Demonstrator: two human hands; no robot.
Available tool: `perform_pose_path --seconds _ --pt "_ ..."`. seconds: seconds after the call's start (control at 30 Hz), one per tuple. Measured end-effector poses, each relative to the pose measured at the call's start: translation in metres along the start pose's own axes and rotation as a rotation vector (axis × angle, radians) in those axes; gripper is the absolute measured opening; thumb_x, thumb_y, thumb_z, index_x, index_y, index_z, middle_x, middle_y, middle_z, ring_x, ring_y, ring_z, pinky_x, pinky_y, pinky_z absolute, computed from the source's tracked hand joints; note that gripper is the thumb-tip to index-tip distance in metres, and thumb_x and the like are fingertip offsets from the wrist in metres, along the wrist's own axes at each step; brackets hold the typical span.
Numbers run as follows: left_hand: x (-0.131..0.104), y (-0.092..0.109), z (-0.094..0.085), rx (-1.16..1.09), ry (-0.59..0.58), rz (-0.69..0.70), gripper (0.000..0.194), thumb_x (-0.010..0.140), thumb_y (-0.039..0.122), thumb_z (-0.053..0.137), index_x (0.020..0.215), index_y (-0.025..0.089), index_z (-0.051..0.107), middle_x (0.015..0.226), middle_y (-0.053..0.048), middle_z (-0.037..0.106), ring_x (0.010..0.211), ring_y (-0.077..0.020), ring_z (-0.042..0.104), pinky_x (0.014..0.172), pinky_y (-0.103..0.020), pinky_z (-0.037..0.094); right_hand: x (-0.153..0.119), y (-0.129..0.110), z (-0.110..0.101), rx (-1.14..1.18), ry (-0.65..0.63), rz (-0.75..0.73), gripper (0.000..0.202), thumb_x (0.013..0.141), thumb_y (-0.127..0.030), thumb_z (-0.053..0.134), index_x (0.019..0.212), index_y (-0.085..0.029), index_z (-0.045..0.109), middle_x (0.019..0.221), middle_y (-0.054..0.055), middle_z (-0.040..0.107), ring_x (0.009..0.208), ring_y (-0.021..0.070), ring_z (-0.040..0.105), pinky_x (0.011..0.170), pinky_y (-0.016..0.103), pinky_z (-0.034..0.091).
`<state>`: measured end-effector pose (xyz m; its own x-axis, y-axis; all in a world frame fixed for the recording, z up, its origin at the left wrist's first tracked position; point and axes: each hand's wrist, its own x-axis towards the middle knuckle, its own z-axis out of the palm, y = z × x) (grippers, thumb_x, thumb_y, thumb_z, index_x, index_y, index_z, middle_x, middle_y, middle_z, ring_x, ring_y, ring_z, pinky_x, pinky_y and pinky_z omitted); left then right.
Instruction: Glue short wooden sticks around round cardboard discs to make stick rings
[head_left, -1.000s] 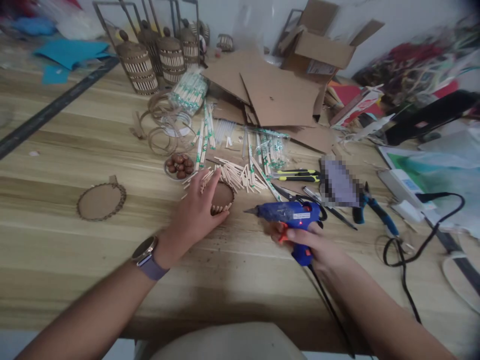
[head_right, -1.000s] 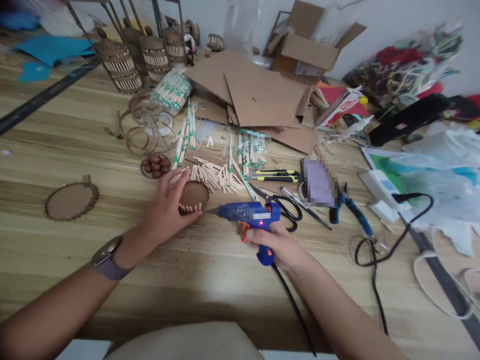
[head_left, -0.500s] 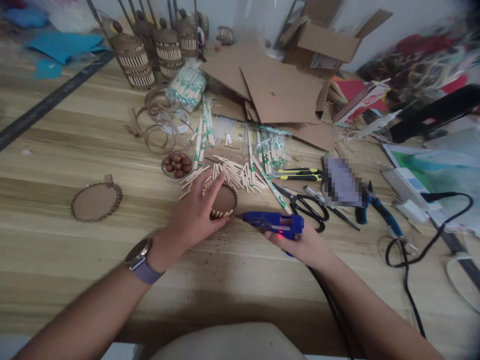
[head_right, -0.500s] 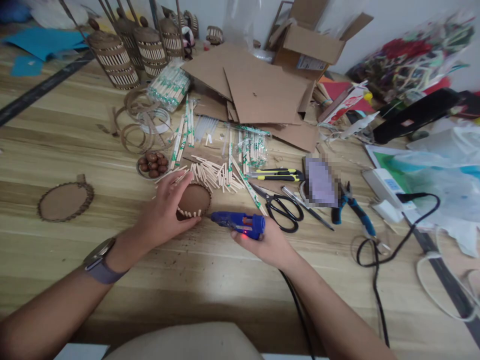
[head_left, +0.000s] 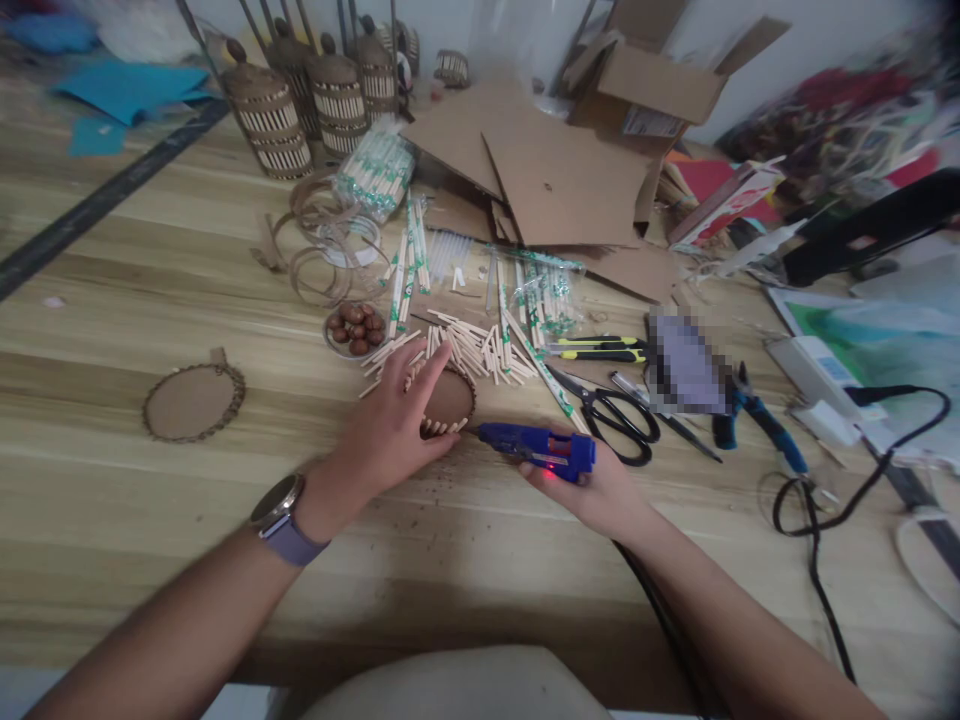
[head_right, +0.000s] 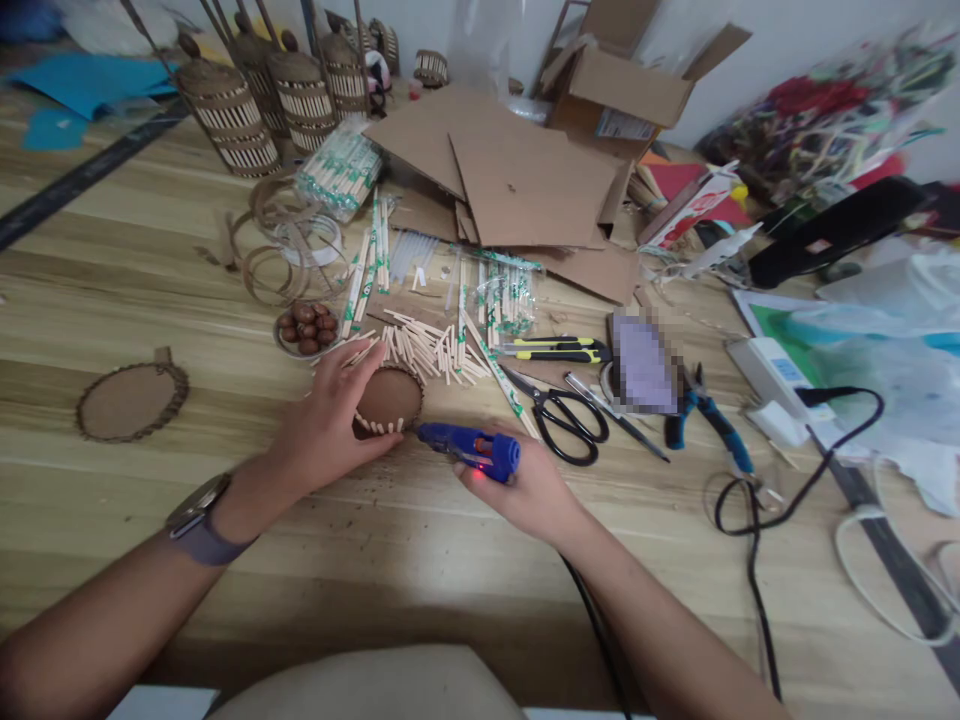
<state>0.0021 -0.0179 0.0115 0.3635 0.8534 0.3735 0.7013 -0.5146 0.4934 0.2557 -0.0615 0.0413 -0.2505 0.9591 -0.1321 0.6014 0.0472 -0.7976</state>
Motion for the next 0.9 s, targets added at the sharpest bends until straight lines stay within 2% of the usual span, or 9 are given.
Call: perform_pose_path --seconds 0.2,0.63,0.9 --pt "0.0004 -0.0003 0.0005 0.015 0.003 0.001 0.113 0.07 0.025 0.087 0.158 0.032 0.017 0.149 -0.016 0.039 0.14 -0.0394 0.044 0.108 -0.057 0.05 -0.0006 -0.0002 0.0023 0.023 0.002 0.003 0.021 0.084 -0.04 0.068 0.083 -0.02 0.066 0.081 0.007 0.07 0.076 0.0229 0.066 0.067 0.034 0.056" --pt "0.0003 -0.0013 0.0008 0.01 0.007 0.012 0.111 0.071 0.026 0.086 0.158 0.032 0.017 0.15 -0.016 0.039 0.142 -0.0397 0.04 0.112 -0.06 0.044 -0.0008 -0.0001 0.0046 -0.008 0.038 0.004 0.021 0.083 -0.042 0.067 0.079 -0.022 0.064 0.08 0.006 0.07 0.077 0.0232 0.067 0.062 0.031 0.055" --pt "0.0002 -0.0006 0.0001 0.015 -0.002 -0.007 0.11 0.071 0.025 0.086 0.157 0.032 0.019 0.149 -0.015 0.039 0.141 -0.0394 0.042 0.11 -0.058 0.048 -0.0015 0.0003 0.0046 -0.046 0.038 -0.005 0.021 0.084 -0.042 0.066 0.076 -0.022 0.062 0.079 0.006 0.07 0.078 0.0238 0.068 0.066 0.032 0.056"
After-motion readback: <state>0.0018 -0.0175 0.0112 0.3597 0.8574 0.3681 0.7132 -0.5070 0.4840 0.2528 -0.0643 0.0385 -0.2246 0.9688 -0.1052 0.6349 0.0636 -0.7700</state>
